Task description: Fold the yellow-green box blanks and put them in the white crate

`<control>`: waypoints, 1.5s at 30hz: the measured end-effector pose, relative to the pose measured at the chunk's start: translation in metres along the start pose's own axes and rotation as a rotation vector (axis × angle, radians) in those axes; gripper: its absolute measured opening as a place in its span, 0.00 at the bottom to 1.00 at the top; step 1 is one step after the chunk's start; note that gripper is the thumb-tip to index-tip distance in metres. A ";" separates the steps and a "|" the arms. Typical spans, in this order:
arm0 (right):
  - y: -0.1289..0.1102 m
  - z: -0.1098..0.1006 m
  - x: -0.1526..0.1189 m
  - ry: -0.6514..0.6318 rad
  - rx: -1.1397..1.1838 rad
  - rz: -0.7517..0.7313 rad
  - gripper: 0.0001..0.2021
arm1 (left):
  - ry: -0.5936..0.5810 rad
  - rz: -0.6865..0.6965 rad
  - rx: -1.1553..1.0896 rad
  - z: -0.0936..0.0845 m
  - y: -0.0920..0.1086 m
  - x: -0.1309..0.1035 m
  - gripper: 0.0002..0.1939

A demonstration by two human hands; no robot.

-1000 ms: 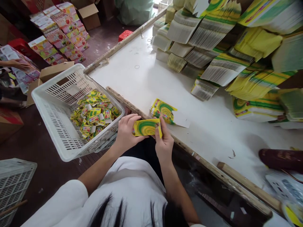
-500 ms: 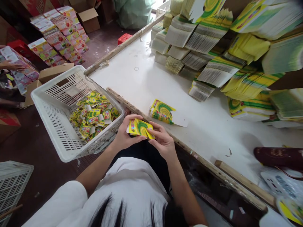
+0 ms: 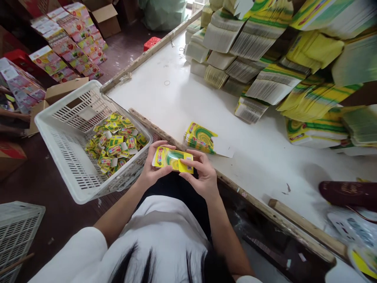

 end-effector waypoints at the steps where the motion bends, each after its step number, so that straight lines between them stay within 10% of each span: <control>1: -0.003 0.001 -0.001 0.000 -0.029 -0.033 0.15 | 0.093 -0.032 -0.020 -0.006 -0.004 -0.001 0.32; 4: -0.011 -0.003 -0.003 0.071 -0.177 -0.150 0.17 | 0.298 -0.229 -0.081 -0.019 -0.022 -0.004 0.24; 8: -0.014 -0.004 -0.003 0.070 -0.328 -0.204 0.17 | 0.272 -0.459 -0.166 -0.015 -0.038 -0.003 0.23; 13: -0.014 0.000 -0.002 -0.099 -0.323 -0.216 0.12 | 0.315 -0.491 -0.210 -0.019 -0.034 -0.004 0.24; 20: 0.006 0.005 -0.001 0.095 -0.121 0.059 0.32 | 0.226 -0.455 -0.083 -0.017 -0.035 -0.009 0.23; 24: 0.010 -0.004 0.012 0.060 -0.265 0.001 0.41 | 0.556 -0.233 0.285 -0.111 -0.003 -0.006 0.24; 27: 0.027 -0.046 0.023 0.265 -0.570 0.040 0.30 | 0.870 -0.154 0.898 -0.193 0.032 -0.017 0.32; 29: 0.046 -0.061 0.030 0.279 -0.726 0.115 0.21 | 0.901 -0.104 1.146 -0.213 0.041 -0.020 0.41; 32: 0.061 -0.065 0.036 0.256 -0.811 0.141 0.15 | 0.725 -0.036 1.007 -0.185 0.024 -0.017 0.34; 39: 0.021 -0.042 0.018 0.285 -0.483 0.144 0.20 | 0.098 -0.161 0.008 -0.005 -0.041 0.006 0.34; 42: 0.005 0.000 0.004 0.039 -0.071 0.166 0.21 | 0.090 -0.184 -0.258 0.031 -0.041 0.013 0.30; 45: -0.005 0.031 -0.006 -0.052 0.199 0.172 0.23 | 0.262 -0.130 -0.312 0.031 -0.027 0.020 0.25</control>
Point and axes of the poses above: each hand's wrist, its own x-axis towards the middle knuckle, its own z-axis out of the palm, y = z × x, the point moved 8 cm from there along x, towards the middle knuckle, and after that the axes turned 2 degrees about -x, right-handed, at the moved point
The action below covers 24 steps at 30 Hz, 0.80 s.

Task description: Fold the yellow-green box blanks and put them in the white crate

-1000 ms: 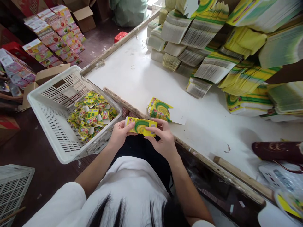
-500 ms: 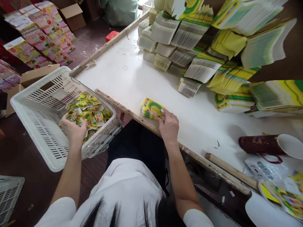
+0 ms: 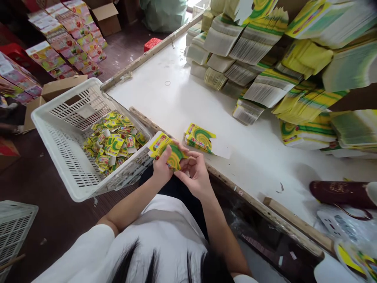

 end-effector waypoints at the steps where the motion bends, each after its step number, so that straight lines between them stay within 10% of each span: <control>1: 0.001 0.006 -0.001 -0.001 0.026 0.008 0.24 | 0.063 0.057 -0.003 -0.002 0.008 0.001 0.26; 7: 0.017 0.008 0.008 0.132 0.054 0.067 0.15 | 0.099 0.102 -0.015 -0.022 0.009 0.004 0.36; 13: -0.006 -0.028 0.008 0.242 -0.241 -0.174 0.04 | 0.000 0.109 0.257 -0.060 0.022 0.004 0.16; 19: -0.052 -0.021 -0.010 0.200 -0.863 -0.690 0.14 | -0.419 0.302 0.825 -0.032 0.083 -0.002 0.57; 24: -0.048 -0.025 -0.013 0.369 -0.665 -0.588 0.24 | -0.546 0.182 1.174 -0.011 0.040 -0.017 0.41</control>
Point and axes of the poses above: each hand's wrist, its own x-axis towards the middle knuckle, its own z-axis out of the palm, y = z × x, the point moved 8 cm from there along x, towards the middle knuckle, and after that the axes turned 2 degrees about -x, right-handed, at the moved point
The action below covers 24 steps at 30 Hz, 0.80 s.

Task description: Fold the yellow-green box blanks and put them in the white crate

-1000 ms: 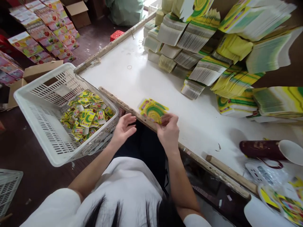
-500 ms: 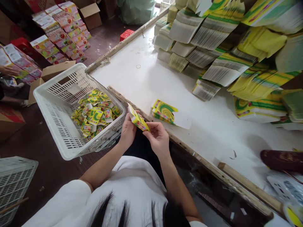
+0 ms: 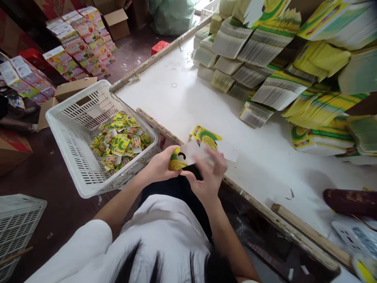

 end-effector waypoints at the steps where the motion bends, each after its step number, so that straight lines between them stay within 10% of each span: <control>1: 0.012 0.000 -0.003 0.048 0.109 0.156 0.30 | 0.019 0.013 0.007 0.008 0.000 -0.001 0.39; 6: 0.041 0.070 -0.042 -0.335 0.938 0.899 0.32 | 0.109 0.234 0.112 0.030 0.008 -0.010 0.41; 9: 0.041 0.087 -0.055 -0.428 1.075 1.037 0.35 | 0.145 0.281 0.156 0.028 0.008 -0.013 0.34; 12: 0.040 0.078 -0.044 -0.366 0.937 0.809 0.42 | 0.096 0.202 0.112 0.026 -0.001 -0.008 0.32; 16: 0.020 0.062 -0.028 -0.414 0.560 0.355 0.21 | 0.099 0.169 0.026 0.022 -0.005 0.000 0.44; 20: 0.035 0.041 -0.025 -0.185 0.416 0.384 0.19 | 0.296 0.114 0.246 0.002 -0.003 -0.001 0.36; 24: 0.037 0.043 -0.025 -0.289 0.378 0.291 0.18 | 0.326 0.099 0.180 -0.013 -0.005 -0.008 0.26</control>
Point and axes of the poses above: each hand's wrist, its own x-axis towards the middle knuckle, its own z-axis out of the palm, y = z × x, the point moved 8 cm from there along x, towards the middle knuckle, and after that the axes turned 2 degrees about -x, right-handed, at the moved point
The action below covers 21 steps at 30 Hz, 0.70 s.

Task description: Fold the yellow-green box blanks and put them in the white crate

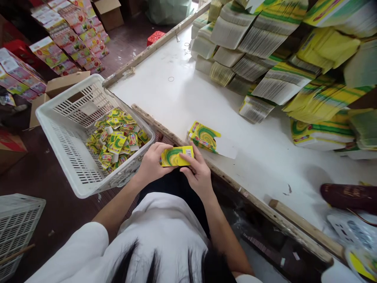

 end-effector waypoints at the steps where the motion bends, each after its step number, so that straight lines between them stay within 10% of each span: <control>1: -0.002 0.000 0.000 -0.034 -0.046 -0.036 0.16 | 0.008 -0.011 -0.046 -0.003 -0.002 -0.001 0.28; 6: -0.012 -0.011 0.004 -0.023 -0.147 -0.134 0.14 | 0.186 -0.308 -0.392 -0.008 -0.033 -0.005 0.41; 10: -0.015 -0.010 0.002 -0.028 -0.173 -0.146 0.16 | 0.267 -0.563 -0.771 0.004 -0.047 -0.013 0.31; 21: -0.007 -0.002 0.004 -0.178 -0.162 -0.077 0.13 | 0.327 -0.707 -0.965 0.023 -0.060 -0.014 0.22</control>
Point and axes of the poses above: each hand's wrist, its own x-axis towards the middle knuckle, its own z-axis out of the palm, y = z × x, the point moved 8 cm from there along x, towards the middle knuckle, and after that the axes turned 2 degrees about -x, right-handed, at the moved point
